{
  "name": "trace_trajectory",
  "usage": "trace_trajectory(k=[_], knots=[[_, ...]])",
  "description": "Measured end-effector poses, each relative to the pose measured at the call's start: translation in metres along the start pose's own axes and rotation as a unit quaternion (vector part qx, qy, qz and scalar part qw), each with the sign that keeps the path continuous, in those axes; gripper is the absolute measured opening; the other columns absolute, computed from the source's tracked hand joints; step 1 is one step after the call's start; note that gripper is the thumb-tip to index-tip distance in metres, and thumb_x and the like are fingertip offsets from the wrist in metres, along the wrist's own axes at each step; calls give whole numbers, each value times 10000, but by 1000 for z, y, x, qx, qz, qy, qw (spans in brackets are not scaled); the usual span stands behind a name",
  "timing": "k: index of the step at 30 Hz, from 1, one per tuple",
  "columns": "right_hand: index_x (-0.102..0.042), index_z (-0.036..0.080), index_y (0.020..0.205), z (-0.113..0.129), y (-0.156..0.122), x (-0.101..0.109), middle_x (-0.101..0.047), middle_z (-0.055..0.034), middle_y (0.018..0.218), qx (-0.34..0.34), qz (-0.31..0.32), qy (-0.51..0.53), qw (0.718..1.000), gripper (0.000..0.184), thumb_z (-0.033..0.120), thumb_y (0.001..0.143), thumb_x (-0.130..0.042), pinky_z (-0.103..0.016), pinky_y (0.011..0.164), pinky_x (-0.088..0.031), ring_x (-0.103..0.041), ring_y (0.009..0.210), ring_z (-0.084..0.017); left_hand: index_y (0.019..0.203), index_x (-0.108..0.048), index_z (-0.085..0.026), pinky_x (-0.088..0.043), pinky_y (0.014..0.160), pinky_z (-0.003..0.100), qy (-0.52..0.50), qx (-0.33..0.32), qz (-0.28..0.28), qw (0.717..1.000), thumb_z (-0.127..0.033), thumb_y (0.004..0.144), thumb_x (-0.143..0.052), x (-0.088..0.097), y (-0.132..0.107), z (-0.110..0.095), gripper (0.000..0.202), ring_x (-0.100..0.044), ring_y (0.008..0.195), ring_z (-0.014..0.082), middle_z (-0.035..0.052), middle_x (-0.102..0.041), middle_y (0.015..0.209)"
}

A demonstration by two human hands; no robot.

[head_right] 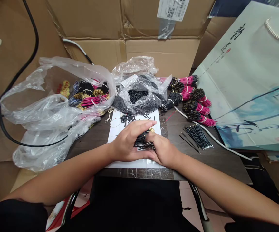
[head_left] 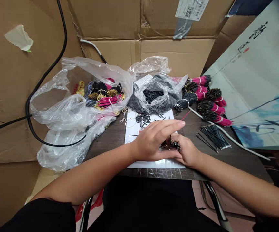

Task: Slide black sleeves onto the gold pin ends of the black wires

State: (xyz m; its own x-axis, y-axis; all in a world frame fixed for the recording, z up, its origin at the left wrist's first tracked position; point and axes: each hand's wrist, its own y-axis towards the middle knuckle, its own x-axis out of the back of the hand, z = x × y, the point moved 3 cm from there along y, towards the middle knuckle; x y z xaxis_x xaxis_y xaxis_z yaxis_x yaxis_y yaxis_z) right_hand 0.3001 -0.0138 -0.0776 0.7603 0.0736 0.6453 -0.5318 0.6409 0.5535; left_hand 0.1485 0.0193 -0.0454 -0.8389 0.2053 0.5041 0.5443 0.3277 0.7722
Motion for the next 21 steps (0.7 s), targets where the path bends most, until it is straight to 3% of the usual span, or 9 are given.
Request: trace_trajectory(k=[7,10,14,21], knots=[[-448,183,1021,2,0,-5,-592,-49,818,7,11,-36,999,260,415,904,-459,-289,612,-520,-600,720,-167,1121,-487,-169,-496,815,333,66,18,-19,997,-512,738,-685,0,-1,-5,551,-569,929,178,79,-590,986],[-440,183,1068,1,-1,-4,-611,-52,839,-5,8,-45,999,239,355,903,-451,-277,606,-519,-618,716,-164,1053,-486,-177,-484,732,296,88,38,-11,995,-504,769,-654,-1,-5,-2,465,-555,810,150,39,-580,868],[-416,175,1164,-1,0,-2,-635,-65,871,-22,6,-52,998,294,282,892,-453,-274,608,-523,-640,727,-170,1089,-453,-180,-478,643,207,43,60,13,997,-415,842,-606,-5,-11,1,374,-586,746,99,19,-611,864],[-401,205,1174,-1,0,-2,-647,-74,964,-33,-3,-42,999,287,290,906,-459,-269,679,-531,-654,823,-169,1027,-469,-173,-474,622,161,-7,87,-30,996,-367,842,-619,-3,-11,-1,307,-576,658,54,-7,-601,793]])
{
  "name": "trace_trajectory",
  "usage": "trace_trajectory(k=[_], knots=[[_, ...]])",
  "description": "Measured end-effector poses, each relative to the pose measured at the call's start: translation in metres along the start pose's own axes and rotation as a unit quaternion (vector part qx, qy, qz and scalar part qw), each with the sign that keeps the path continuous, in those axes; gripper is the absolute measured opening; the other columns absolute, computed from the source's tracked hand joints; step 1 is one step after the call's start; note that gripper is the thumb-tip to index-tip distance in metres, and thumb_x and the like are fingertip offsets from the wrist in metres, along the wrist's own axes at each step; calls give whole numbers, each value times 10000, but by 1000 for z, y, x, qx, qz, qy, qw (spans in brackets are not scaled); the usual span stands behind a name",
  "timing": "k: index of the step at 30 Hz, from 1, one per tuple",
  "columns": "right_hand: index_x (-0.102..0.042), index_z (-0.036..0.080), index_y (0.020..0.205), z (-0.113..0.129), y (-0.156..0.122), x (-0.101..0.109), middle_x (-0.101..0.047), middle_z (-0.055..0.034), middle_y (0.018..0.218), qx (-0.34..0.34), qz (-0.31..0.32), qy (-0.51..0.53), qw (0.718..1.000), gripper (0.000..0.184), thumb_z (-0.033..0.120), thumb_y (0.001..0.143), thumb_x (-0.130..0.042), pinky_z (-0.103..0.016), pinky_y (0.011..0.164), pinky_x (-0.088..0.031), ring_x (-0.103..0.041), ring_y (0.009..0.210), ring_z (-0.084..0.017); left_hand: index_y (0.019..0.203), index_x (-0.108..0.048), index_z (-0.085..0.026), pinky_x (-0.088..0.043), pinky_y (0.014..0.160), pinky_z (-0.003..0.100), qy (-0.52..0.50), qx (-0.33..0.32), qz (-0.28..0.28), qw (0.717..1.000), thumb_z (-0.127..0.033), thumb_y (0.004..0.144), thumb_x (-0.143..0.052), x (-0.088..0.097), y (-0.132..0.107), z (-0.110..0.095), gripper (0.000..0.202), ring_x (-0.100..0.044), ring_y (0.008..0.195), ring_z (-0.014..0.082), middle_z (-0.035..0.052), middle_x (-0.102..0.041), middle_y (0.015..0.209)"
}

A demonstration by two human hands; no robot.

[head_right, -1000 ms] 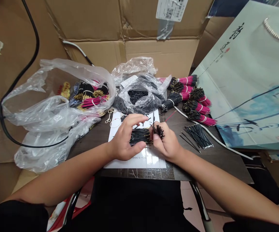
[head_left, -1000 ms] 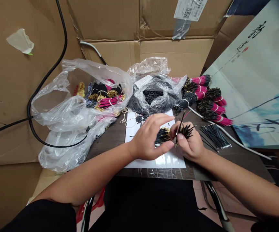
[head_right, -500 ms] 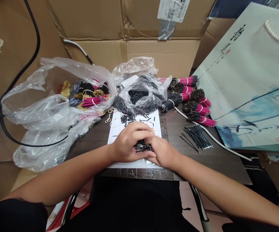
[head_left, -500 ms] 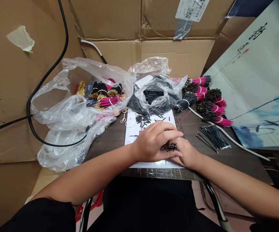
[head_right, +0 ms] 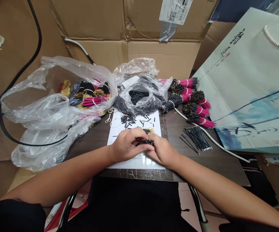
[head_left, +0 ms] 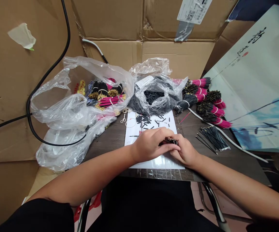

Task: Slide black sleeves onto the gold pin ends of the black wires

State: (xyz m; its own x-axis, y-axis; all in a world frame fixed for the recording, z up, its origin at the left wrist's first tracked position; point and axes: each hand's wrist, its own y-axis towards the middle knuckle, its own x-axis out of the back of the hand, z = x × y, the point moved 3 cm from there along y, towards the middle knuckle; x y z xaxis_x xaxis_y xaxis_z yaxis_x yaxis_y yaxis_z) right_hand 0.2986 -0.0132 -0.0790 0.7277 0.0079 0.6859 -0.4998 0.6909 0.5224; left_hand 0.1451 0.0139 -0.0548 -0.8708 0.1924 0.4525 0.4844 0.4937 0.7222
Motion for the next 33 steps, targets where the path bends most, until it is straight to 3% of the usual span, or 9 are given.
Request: trace_trajectory(k=[10,18,26,33], knots=[[-386,208,1227,0,-2,2,-639,-100,1002,-37,-56,-12,998,306,256,929,-440,-293,728,-541,-654,871,-186,1004,-516,-170,-479,636,152,-25,46,-35,998,-277,804,-668,7,2,5,273,-583,703,60,9,-606,867],[-481,200,1150,-1,3,6,-674,-77,955,-58,-50,11,997,257,290,910,-494,-267,677,-535,-662,789,-167,1074,-537,-165,-484,613,164,-14,76,19,997,-312,841,-624,10,4,7,288,-577,620,54,23,-653,888],[-553,194,889,0,4,7,-609,4,707,-75,-33,54,995,65,256,873,-544,-231,565,-452,-565,598,-110,1156,-523,-172,-521,806,215,-1,30,49,998,-338,879,-568,8,6,3,326,-639,903,112,52,-660,1022],[-479,197,856,-17,-7,11,-490,-1,684,-199,-137,118,963,160,333,932,-444,-269,553,-376,-452,588,-118,1385,-333,-160,-446,603,203,-23,105,68,992,-414,874,-536,10,2,7,606,-482,602,60,28,-596,899]])
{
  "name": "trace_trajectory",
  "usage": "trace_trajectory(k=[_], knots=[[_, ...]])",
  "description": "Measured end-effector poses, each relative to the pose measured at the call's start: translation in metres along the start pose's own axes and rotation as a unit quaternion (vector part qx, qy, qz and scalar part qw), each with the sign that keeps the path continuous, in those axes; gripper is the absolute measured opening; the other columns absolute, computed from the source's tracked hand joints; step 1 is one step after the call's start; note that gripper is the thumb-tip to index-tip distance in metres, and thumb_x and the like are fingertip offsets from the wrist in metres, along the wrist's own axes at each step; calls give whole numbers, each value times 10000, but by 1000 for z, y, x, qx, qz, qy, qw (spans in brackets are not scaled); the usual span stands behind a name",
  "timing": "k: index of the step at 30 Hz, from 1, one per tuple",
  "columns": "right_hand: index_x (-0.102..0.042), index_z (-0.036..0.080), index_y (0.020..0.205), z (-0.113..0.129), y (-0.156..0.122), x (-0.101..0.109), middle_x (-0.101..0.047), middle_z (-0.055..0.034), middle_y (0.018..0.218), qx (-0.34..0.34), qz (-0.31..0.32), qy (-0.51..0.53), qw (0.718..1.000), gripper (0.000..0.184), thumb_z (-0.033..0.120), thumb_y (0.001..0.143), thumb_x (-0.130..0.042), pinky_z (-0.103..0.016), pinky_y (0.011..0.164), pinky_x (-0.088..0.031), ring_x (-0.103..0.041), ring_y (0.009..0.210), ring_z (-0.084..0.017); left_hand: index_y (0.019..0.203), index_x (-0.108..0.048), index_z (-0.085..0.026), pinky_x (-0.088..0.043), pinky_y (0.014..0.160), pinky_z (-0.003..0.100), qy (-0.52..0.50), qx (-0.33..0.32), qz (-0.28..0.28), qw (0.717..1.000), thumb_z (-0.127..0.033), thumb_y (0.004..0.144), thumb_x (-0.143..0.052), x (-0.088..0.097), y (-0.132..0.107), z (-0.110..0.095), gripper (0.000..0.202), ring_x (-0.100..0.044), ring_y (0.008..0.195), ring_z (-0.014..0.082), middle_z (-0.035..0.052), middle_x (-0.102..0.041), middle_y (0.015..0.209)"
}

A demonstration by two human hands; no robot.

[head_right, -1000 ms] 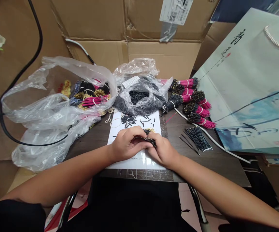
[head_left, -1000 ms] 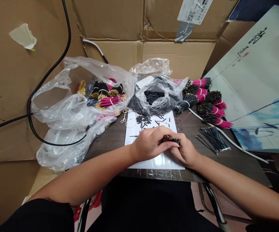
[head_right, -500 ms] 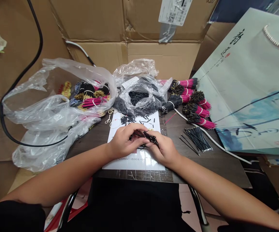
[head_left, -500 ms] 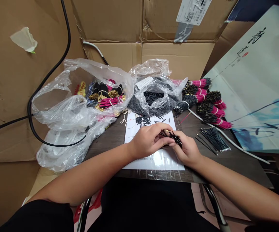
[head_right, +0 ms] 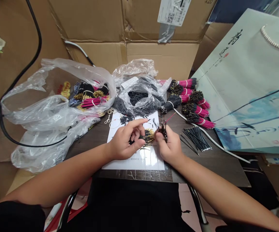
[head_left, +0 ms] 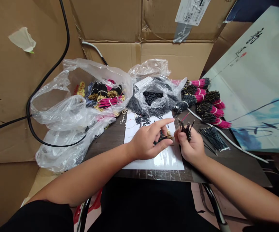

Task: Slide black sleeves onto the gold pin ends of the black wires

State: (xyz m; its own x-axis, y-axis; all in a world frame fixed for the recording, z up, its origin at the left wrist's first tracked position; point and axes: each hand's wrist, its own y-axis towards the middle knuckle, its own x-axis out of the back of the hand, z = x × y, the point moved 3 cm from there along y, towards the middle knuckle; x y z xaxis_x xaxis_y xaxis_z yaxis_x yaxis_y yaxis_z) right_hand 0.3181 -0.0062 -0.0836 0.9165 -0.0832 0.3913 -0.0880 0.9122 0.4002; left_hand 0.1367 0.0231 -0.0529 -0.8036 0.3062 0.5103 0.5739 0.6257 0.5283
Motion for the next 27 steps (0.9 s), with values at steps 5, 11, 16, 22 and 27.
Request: trace_trajectory(k=[5,11,16,22,27], knots=[[-425,225,1008,-6,10,0,-336,52,616,-61,-59,105,991,165,376,962,-374,-241,486,-342,-351,505,-97,1137,-567,-171,-437,752,268,138,-8,71,988,-440,899,-467,-1,6,-1,372,-534,835,138,68,-580,963],[-423,235,924,-7,15,2,-332,62,597,-80,-104,169,977,187,418,929,-458,-235,463,-338,-341,483,-86,997,-623,-162,-389,808,312,185,-43,149,970,-416,916,-433,-9,9,0,327,-493,894,174,74,-566,948],[-397,224,792,-14,16,5,-311,80,527,-87,-128,176,972,295,484,899,-489,-232,408,-297,-316,429,-79,1004,-621,-161,-381,811,313,175,-21,137,975,-393,919,-432,-6,10,2,311,-479,882,172,72,-563,939],[-342,206,613,-14,12,7,-374,71,496,-89,-138,139,977,398,356,828,-641,-239,464,-329,-377,455,-73,1004,-626,-163,-387,820,310,159,-9,132,978,-409,913,-445,-5,11,3,319,-478,878,165,65,-560,935],[-463,191,626,-11,8,7,-450,55,491,-108,-112,110,982,318,363,819,-648,-243,467,-325,-393,446,-77,995,-630,-169,-384,833,312,152,-5,132,979,-422,918,-434,-6,10,3,329,-479,880,164,61,-562,929]])
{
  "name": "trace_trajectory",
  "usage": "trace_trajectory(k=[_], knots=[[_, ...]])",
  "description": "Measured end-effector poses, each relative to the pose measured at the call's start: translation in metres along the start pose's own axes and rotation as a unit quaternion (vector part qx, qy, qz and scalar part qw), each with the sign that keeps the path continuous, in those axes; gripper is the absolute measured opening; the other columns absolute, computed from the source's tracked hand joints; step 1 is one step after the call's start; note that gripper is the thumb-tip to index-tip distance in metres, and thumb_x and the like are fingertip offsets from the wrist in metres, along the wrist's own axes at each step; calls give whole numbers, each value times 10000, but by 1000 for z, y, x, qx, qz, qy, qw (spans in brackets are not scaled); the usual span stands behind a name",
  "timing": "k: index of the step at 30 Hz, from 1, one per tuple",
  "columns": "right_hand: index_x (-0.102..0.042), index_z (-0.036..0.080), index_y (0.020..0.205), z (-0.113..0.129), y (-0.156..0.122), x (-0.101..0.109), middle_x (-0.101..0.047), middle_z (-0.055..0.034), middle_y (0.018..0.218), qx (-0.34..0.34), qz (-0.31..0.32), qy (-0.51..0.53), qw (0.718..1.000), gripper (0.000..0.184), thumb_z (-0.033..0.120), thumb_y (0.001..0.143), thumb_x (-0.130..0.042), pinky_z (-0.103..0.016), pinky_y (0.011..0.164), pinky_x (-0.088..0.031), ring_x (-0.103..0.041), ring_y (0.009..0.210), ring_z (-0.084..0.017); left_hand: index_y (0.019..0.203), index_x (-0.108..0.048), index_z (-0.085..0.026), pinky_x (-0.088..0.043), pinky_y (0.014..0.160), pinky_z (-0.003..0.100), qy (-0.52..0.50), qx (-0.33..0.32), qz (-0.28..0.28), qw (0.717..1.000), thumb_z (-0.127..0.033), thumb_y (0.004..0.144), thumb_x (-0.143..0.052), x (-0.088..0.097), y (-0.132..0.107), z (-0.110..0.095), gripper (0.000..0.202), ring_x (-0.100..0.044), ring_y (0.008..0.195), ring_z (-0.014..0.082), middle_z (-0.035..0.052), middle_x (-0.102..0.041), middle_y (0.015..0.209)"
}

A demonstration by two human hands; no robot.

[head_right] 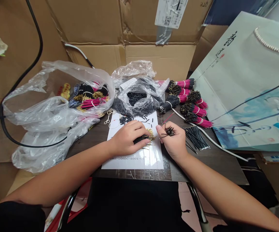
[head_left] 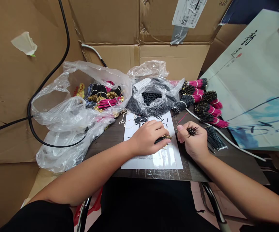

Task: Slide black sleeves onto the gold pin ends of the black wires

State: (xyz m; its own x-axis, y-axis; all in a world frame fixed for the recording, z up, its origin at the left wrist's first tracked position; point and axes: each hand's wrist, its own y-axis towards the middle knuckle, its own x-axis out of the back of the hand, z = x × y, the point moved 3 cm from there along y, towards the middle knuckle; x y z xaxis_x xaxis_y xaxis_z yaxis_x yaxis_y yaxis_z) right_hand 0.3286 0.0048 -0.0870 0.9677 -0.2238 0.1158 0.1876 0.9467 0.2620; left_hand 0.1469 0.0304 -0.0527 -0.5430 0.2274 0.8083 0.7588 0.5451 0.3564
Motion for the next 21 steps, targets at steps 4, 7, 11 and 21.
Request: trace_trajectory(k=[4,7,11,21], knots=[[-425,197,592,0,1,1,-418,50,467,-2,1,-8,1000,394,447,860,-569,-242,447,-308,-380,430,-78,997,-632,-173,-385,847,315,-4,7,0,1000,-420,923,-428,1,0,-1,329,-487,890,165,63,-569,936],[-392,205,579,0,2,0,-394,49,461,4,-3,-11,1000,436,502,871,-524,-244,436,-301,-369,426,-81,1016,-627,-172,-393,850,317,-5,8,-2,1000,-423,922,-428,2,0,-1,334,-496,896,167,65,-574,943],[-403,204,587,0,3,-1,-402,51,467,12,2,-27,1000,434,518,850,-547,-239,446,-313,-366,433,-80,1242,-520,-185,-409,887,325,-5,-24,-51,998,-441,907,-455,3,-2,-4,427,-513,971,175,80,-569,1049],[-586,202,802,17,0,-1,-604,-21,687,79,39,-118,989,192,373,865,-526,-280,554,-450,-560,640,-153,1444,-314,-132,-250,1097,442,154,-132,-56,978,-575,917,-314,5,16,-44,688,-249,1396,254,98,-262,1513]])
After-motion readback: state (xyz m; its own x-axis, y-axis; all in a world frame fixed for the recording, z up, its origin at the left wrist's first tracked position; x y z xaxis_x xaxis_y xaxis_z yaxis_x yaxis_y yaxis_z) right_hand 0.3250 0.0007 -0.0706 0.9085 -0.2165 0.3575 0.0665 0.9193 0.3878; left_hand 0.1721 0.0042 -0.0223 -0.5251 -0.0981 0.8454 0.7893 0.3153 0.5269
